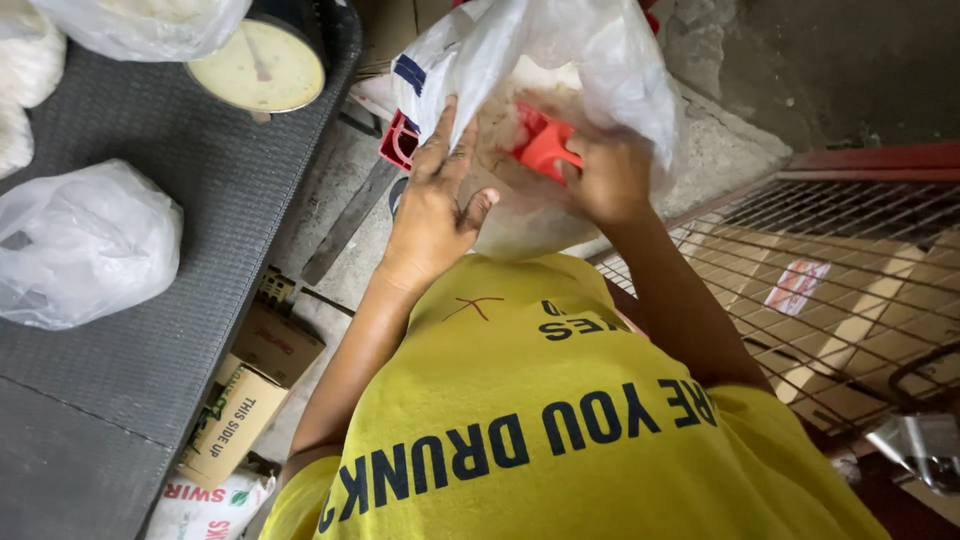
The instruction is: Scooping white powder from a large bag into smaller plastic bags.
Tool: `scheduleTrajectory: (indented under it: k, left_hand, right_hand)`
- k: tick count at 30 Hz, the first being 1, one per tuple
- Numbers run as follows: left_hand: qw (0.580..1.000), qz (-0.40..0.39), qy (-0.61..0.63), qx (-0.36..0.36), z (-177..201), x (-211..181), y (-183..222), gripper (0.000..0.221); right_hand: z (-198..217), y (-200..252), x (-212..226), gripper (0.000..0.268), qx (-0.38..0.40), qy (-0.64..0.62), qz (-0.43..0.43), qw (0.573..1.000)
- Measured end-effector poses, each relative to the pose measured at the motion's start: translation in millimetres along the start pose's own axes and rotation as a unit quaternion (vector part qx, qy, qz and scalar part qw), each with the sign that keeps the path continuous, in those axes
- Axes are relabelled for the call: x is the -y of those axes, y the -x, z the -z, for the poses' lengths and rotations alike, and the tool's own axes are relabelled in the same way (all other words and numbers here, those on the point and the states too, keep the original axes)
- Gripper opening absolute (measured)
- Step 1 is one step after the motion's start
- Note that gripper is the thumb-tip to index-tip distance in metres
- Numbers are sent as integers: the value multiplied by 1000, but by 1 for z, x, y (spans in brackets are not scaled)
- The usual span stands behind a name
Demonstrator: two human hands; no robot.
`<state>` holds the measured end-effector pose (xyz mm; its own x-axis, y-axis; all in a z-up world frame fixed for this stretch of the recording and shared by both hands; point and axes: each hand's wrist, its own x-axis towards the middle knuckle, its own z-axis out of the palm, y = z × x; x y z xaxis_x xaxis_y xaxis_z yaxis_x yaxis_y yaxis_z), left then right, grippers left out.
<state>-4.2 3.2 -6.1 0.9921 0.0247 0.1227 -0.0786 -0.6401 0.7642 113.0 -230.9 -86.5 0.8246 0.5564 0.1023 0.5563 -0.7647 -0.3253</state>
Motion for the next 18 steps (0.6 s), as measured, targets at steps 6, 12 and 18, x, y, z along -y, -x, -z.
scheduleTrajectory:
  k: [6,12,18]
  left_hand:
    - [1000,-8,-2,1,5,-2,2,78]
    - [998,-23,50,-27,21,-10,-1,66]
    - [989,-38,80,-116,50,-1,-9,60]
  right_hand:
    - [44,16,2,17,-47,-124,15,991]
    - [76,52,-19,20,-6,-325,-60,944]
    - [145,74,4,13,-35,-336,-124,933]
